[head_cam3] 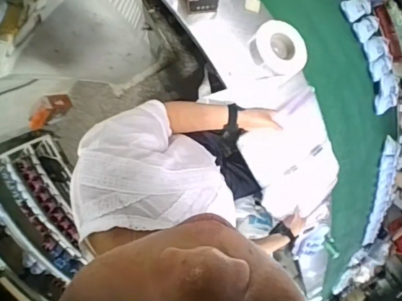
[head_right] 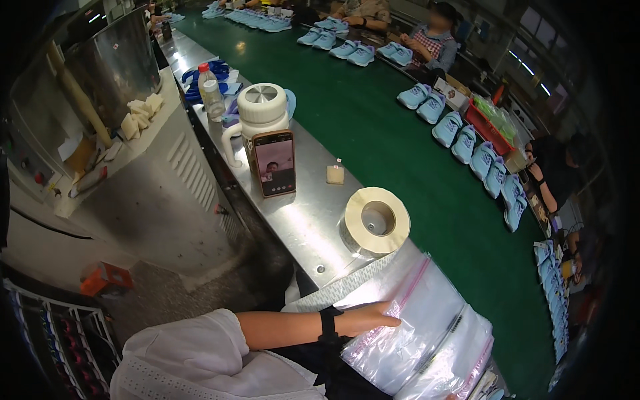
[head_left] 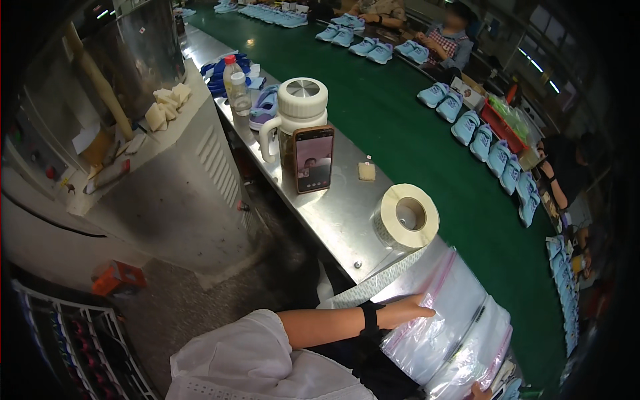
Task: The person stands at a metal workstation in a factory setting, repeatedly tearing individual labels from a roll and affixing them to clear plastic bags containing light blue slippers. The person then places the labeled bags into a larger plastic bag. Other workers are visible in the background handling similar footwear.
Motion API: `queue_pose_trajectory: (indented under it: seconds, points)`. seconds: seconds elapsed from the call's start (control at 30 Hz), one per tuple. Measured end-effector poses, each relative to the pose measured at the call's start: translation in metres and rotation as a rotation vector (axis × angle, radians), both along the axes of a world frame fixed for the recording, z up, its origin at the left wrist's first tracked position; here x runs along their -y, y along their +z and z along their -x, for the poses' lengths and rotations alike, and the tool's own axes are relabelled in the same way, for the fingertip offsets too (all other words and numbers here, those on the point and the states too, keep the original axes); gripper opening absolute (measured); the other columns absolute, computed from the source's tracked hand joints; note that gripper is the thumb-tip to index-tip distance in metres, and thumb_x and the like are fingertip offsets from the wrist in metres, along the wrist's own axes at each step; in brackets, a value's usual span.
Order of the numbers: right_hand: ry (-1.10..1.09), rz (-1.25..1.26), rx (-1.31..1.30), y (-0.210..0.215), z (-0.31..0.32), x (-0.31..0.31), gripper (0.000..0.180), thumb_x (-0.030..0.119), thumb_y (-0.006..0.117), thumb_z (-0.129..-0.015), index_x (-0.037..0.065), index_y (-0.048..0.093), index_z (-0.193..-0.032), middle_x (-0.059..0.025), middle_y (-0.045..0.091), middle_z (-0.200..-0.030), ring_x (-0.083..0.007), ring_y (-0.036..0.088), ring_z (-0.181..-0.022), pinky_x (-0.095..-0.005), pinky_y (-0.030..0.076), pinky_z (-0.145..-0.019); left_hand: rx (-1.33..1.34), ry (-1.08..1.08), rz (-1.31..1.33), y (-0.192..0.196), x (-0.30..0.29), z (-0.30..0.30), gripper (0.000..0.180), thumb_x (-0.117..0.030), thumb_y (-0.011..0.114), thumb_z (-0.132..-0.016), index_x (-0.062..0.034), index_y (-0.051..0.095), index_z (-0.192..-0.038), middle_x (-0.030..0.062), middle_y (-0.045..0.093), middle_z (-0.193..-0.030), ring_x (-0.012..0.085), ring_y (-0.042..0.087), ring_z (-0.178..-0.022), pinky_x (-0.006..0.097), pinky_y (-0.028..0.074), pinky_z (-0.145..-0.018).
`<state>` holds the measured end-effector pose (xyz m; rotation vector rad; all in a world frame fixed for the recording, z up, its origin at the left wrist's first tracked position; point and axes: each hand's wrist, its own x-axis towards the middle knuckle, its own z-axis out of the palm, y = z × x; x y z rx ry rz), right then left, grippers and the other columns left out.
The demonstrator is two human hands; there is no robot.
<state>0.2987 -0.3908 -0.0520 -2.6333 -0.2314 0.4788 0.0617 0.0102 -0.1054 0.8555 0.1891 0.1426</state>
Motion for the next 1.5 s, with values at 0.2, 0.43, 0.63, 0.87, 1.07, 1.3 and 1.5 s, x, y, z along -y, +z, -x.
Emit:
queue_pose_trajectory:
  seconds: [0.2, 0.43, 0.63, 0.87, 1.07, 1.3, 1.5]
  points:
    - [-0.472, -0.372, -0.190, 0.053, 0.038, -0.032, 0.027, 0.014, 0.062, -0.081, 0.001, 0.050, -0.101, -0.0109, 0.058, -0.077, -0.0213, 0.056, -0.066, -0.0340, 0.047, -0.050, 0.004, -0.026, 0.001, -0.002, 0.001, -0.001, 0.052, -0.015, 0.055, -0.086, 0.0078, 0.035, -0.128, 0.0123, 0.050, -0.119, 0.0144, 0.046, -0.107, 0.026, 0.037, -0.093]
    - [-0.031, -0.464, 0.087, 0.124, 0.046, -0.056, 0.028, 0.015, 0.058, -0.084, 0.003, 0.053, -0.109, -0.0053, 0.059, -0.087, -0.0142, 0.056, -0.079, -0.0251, 0.046, -0.068, -0.028, -0.017, -0.060, -0.010, -0.003, -0.001, 0.052, -0.027, 0.053, -0.089, 0.0082, 0.039, -0.125, 0.0106, 0.052, -0.116, 0.0130, 0.046, -0.105, 0.025, 0.037, -0.091]
    - [0.619, -0.595, 0.063, 0.191, 0.180, -0.195, 0.041, 0.012, 0.062, -0.081, 0.002, 0.049, -0.119, -0.0127, 0.055, -0.105, -0.0211, 0.052, -0.097, -0.0325, 0.041, -0.086, -0.119, 0.021, 0.299, -0.014, -0.006, -0.002, 0.063, -0.047, 0.041, -0.092, -0.0007, 0.033, -0.134, 0.0084, 0.042, -0.131, 0.0166, 0.037, -0.121, 0.030, 0.029, -0.103]
    - [0.438, -0.604, 0.070, 0.164, 0.133, -0.186, 0.028, 0.013, 0.063, -0.075, -0.004, 0.059, -0.097, -0.0102, 0.061, -0.096, -0.0175, 0.056, -0.089, -0.0284, 0.044, -0.079, -0.094, -0.046, 0.435, -0.005, -0.030, 0.018, 0.042, -0.034, 0.051, -0.091, -0.0033, 0.045, -0.120, 0.0079, 0.057, -0.102, 0.0146, 0.057, -0.089, 0.030, 0.047, -0.079]
    - [-0.065, -0.019, 0.251, 0.052, 0.055, -0.019, 0.047, 0.031, 0.070, -0.074, -0.003, 0.057, -0.103, -0.0127, 0.061, -0.098, -0.0215, 0.057, -0.091, -0.0299, 0.044, -0.082, -0.152, -0.054, 0.087, 0.029, -0.008, 0.014, 0.042, -0.001, 0.054, -0.080, 0.0005, 0.042, -0.121, 0.0104, 0.056, -0.104, 0.0199, 0.059, -0.091, 0.033, 0.049, -0.079]
    - [-0.267, 0.376, 0.409, -0.001, 0.066, -0.022, 0.096, 0.057, 0.076, -0.054, -0.004, 0.042, -0.120, -0.0221, 0.053, -0.111, -0.0398, 0.054, -0.099, -0.0415, 0.046, -0.082, -0.243, -0.014, -0.011, 0.024, -0.016, 0.017, 0.041, -0.005, 0.055, -0.080, 0.0012, 0.044, -0.119, 0.0090, 0.055, -0.104, 0.0185, 0.055, -0.094, 0.032, 0.045, -0.083]
    - [-0.368, 0.320, 0.285, 0.010, 0.056, -0.018, 0.074, 0.051, 0.075, -0.056, -0.004, 0.053, -0.100, -0.0209, 0.060, -0.096, -0.0358, 0.059, -0.093, -0.0427, 0.047, -0.077, -0.245, 0.012, 0.015, 0.026, -0.016, 0.019, 0.040, -0.007, 0.056, -0.082, 0.0014, 0.044, -0.119, 0.0094, 0.056, -0.104, 0.0191, 0.056, -0.094, 0.032, 0.045, -0.083]
